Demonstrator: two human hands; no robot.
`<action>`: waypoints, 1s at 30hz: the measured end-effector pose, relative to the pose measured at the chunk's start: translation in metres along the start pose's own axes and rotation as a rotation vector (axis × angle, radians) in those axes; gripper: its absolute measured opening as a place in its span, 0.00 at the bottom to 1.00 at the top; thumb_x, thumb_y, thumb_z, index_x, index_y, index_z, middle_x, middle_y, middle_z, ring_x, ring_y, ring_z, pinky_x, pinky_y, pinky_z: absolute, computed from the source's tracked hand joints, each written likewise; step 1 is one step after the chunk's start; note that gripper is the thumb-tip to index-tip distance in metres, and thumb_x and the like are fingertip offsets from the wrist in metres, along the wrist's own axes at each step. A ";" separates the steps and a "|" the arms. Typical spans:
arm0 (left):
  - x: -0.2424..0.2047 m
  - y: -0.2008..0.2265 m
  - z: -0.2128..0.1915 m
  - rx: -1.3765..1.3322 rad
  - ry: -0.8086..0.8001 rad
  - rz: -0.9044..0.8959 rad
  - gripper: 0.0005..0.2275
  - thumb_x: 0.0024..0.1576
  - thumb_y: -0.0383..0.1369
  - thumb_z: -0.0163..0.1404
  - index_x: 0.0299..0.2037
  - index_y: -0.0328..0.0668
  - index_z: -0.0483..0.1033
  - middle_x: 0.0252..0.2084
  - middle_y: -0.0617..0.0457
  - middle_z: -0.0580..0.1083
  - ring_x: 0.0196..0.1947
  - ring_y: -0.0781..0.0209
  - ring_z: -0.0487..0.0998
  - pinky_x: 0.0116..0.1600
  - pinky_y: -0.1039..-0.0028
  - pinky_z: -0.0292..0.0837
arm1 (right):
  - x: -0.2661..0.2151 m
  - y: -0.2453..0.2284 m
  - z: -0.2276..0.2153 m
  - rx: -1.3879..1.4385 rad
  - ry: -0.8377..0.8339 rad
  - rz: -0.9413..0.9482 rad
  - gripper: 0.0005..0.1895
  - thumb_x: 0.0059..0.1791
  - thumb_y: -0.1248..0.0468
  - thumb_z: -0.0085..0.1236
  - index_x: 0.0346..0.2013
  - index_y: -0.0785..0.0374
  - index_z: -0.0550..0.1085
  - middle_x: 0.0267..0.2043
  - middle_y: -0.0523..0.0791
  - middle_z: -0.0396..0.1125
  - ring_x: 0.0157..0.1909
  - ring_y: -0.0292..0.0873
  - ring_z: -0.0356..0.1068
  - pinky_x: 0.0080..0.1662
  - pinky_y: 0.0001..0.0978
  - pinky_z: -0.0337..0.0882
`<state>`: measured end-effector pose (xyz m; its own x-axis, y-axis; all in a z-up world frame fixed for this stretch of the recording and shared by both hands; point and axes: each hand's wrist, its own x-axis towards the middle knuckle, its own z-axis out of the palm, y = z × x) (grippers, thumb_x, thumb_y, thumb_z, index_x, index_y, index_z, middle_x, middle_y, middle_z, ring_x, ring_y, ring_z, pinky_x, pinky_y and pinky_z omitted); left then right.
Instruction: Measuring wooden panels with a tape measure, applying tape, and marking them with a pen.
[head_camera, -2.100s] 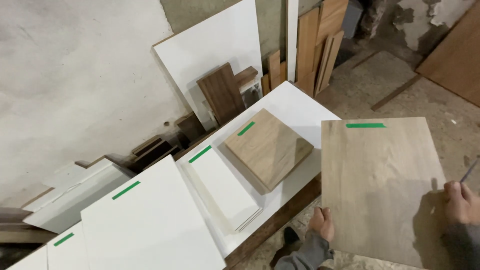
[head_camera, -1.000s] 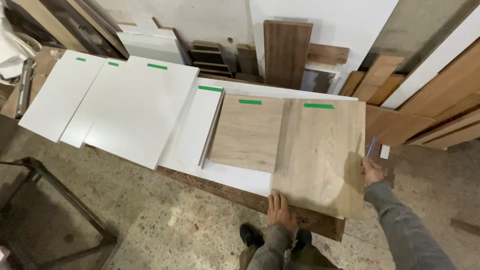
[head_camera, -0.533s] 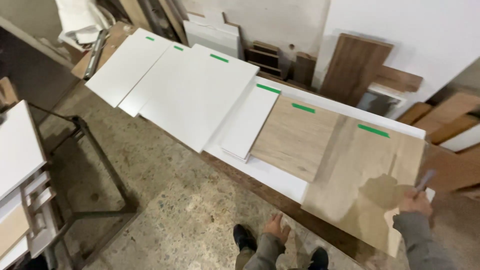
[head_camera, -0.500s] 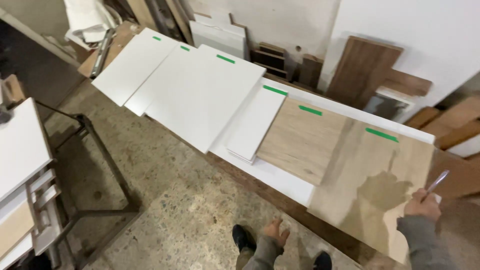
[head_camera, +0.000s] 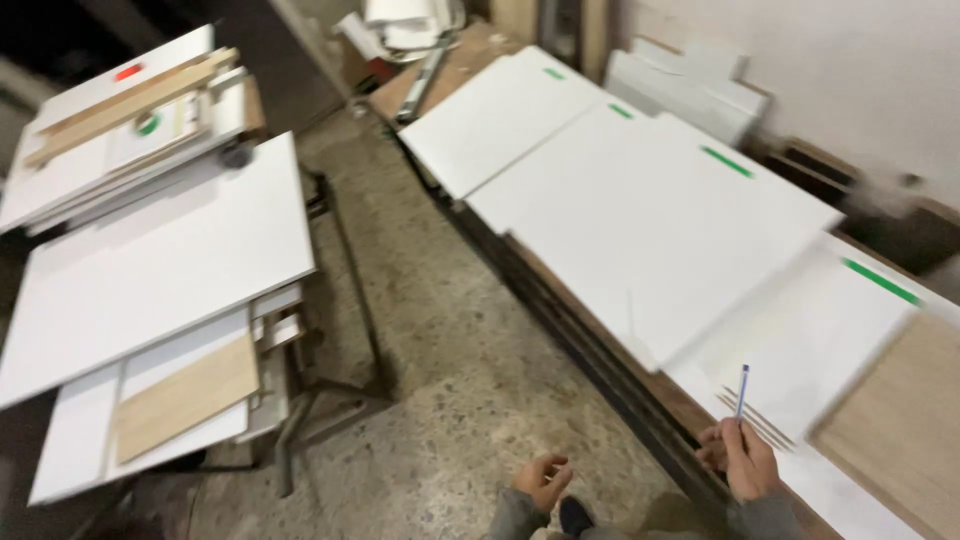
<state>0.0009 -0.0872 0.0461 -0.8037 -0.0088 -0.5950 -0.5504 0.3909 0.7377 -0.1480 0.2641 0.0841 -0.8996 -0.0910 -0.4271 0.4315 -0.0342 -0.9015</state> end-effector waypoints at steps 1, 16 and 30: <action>-0.005 -0.016 -0.025 -0.035 0.037 -0.046 0.27 0.63 0.52 0.49 0.65 0.40 0.70 0.52 0.46 0.77 0.48 0.52 0.79 0.53 0.56 0.79 | 0.010 0.003 0.027 -0.033 -0.052 0.023 0.22 0.61 0.54 0.39 0.42 0.73 0.70 0.31 0.55 0.69 0.27 0.48 0.69 0.31 0.43 0.71; 0.157 -0.258 -0.352 -0.819 0.795 -0.089 0.25 0.64 0.52 0.49 0.62 0.41 0.73 0.50 0.46 0.78 0.50 0.59 0.81 0.56 0.63 0.77 | 0.312 -0.170 0.673 -0.629 -0.953 0.060 0.17 0.59 0.56 0.45 0.45 0.69 0.72 0.26 0.51 0.64 0.27 0.47 0.64 0.34 0.42 0.69; 0.128 -0.057 -0.652 -1.214 1.601 0.181 0.21 0.65 0.43 0.40 0.61 0.38 0.72 0.50 0.50 0.79 0.44 0.60 0.83 0.49 0.67 0.81 | 0.219 -0.227 1.019 -1.105 -1.915 -1.021 0.16 0.56 0.51 0.45 0.40 0.58 0.73 0.23 0.46 0.67 0.27 0.50 0.68 0.31 0.45 0.66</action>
<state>-0.2179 -0.7106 0.1355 0.0828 -0.9665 -0.2431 0.2566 -0.2150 0.9423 -0.3743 -0.7620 0.2662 0.5691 -0.8171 -0.0916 -0.6488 -0.3779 -0.6604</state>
